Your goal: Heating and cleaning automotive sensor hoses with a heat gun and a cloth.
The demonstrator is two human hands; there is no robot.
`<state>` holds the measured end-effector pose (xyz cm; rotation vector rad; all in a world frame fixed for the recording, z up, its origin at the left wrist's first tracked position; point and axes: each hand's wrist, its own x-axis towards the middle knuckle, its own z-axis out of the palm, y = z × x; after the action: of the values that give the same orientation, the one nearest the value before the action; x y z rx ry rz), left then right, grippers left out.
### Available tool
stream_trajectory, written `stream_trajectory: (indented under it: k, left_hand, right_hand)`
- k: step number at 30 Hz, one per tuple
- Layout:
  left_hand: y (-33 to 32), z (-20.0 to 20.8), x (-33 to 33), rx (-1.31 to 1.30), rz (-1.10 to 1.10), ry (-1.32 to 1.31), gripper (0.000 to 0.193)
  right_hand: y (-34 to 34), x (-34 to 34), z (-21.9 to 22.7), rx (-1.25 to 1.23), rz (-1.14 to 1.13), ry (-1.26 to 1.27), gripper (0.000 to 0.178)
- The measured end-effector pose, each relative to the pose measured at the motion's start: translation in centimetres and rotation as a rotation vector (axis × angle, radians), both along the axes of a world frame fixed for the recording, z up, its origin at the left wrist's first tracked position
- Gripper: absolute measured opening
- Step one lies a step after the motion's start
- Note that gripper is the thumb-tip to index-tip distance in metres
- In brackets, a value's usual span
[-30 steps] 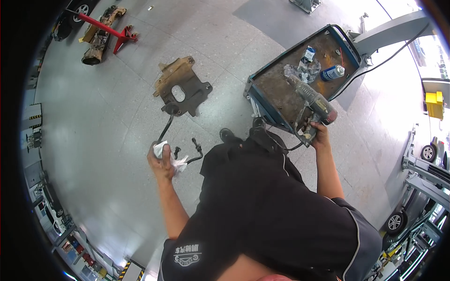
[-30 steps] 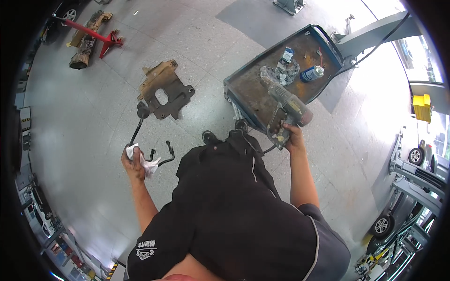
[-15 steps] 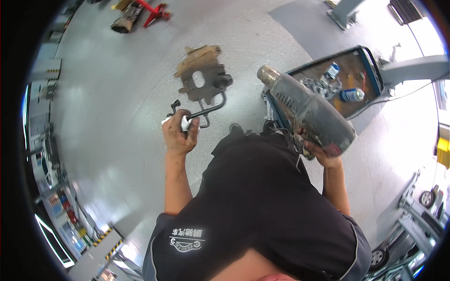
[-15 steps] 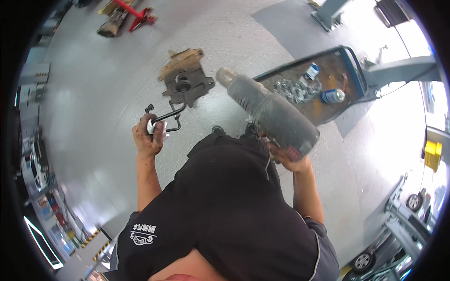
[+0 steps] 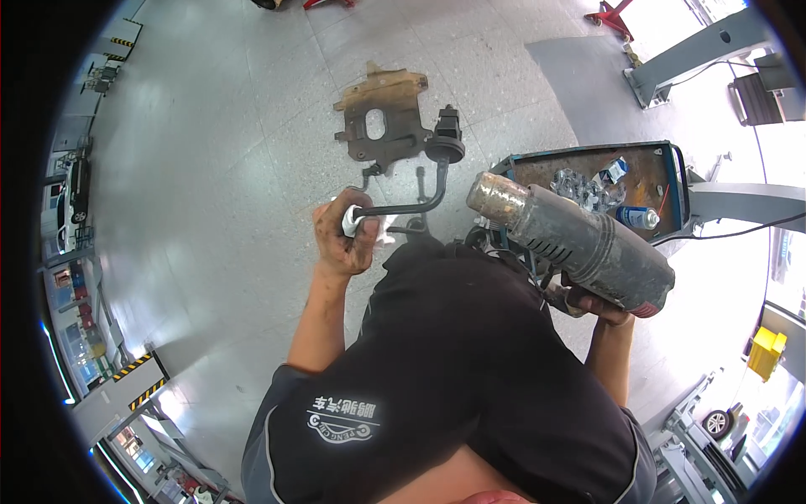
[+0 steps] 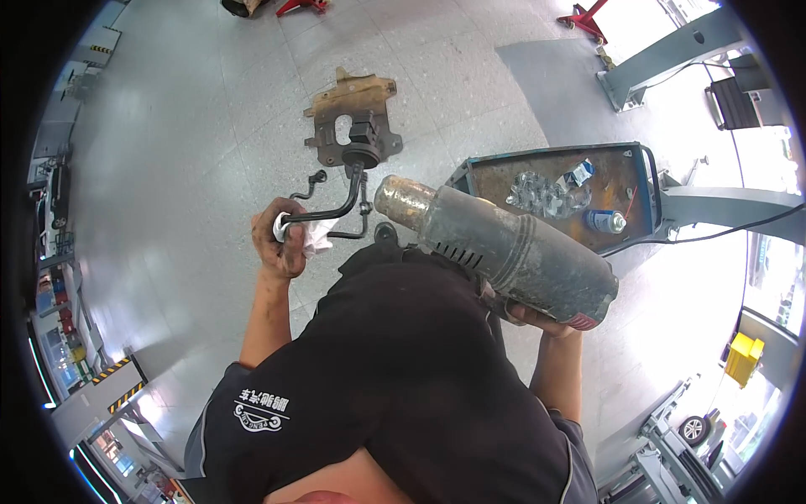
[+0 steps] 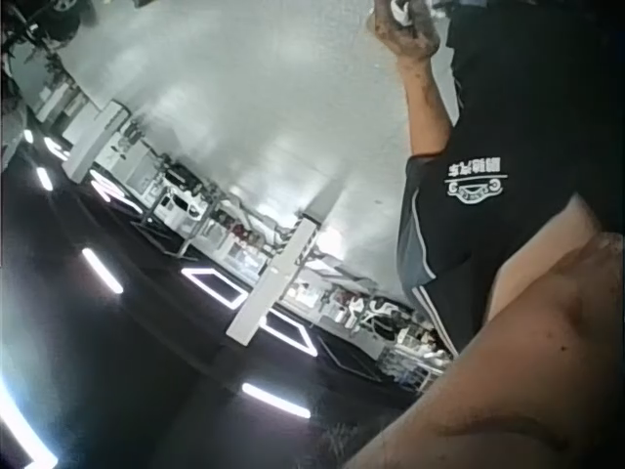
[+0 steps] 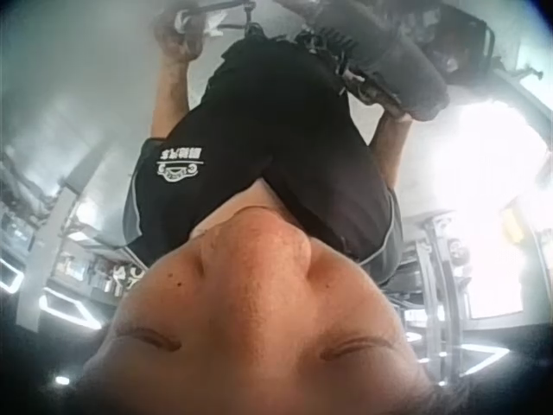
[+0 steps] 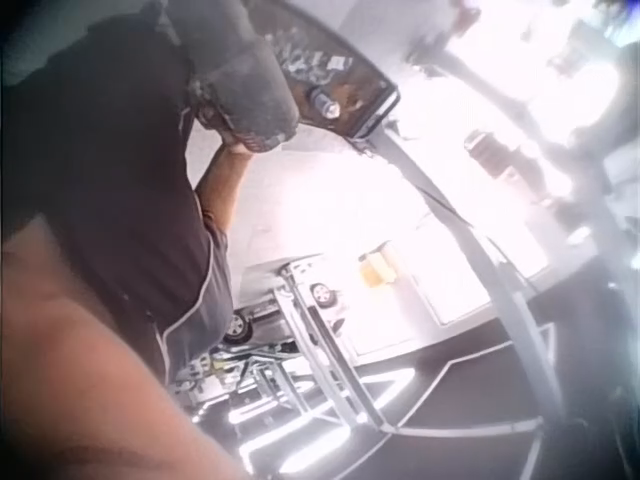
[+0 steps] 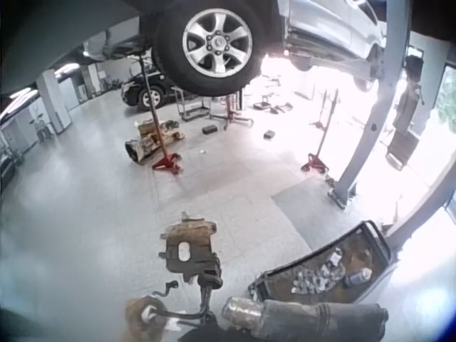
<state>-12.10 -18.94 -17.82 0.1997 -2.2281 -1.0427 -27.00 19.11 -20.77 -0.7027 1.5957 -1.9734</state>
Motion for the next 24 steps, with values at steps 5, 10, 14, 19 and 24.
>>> stream_trajectory:
  k: [5, 10, 14, 19, 24]
  left_hand:
    - [0.5, -1.0, 0.4, 0.101, -0.014, 0.027, 0.039]
    - [1.0, -1.9, 1.0, 0.304, -0.005, 0.058, 0.041]
    - [1.4, -2.4, 1.6, 0.623, -0.121, 0.028, 0.044]
    - [2.7, -0.8, 0.8, 1.056, -0.199, 0.083, 0.045]
    - [2.8, -0.5, 0.8, 1.155, -0.261, 0.052, 0.04]
  right_hand:
    - [-0.3, -0.4, 0.1, 0.027, 0.054, 0.107, 0.074]
    - [0.1, 0.4, -0.3, -0.02, -0.028, -0.074, 0.073]
    - [0.0, 0.0, -0.3, -0.086, 0.069, 0.054, 0.079]
    - [-2.2, 1.3, 0.9, -0.122, 0.061, -0.131, 0.079]
    - [-4.3, 2.7, 2.1, -0.153, -0.002, -0.219, 0.075]
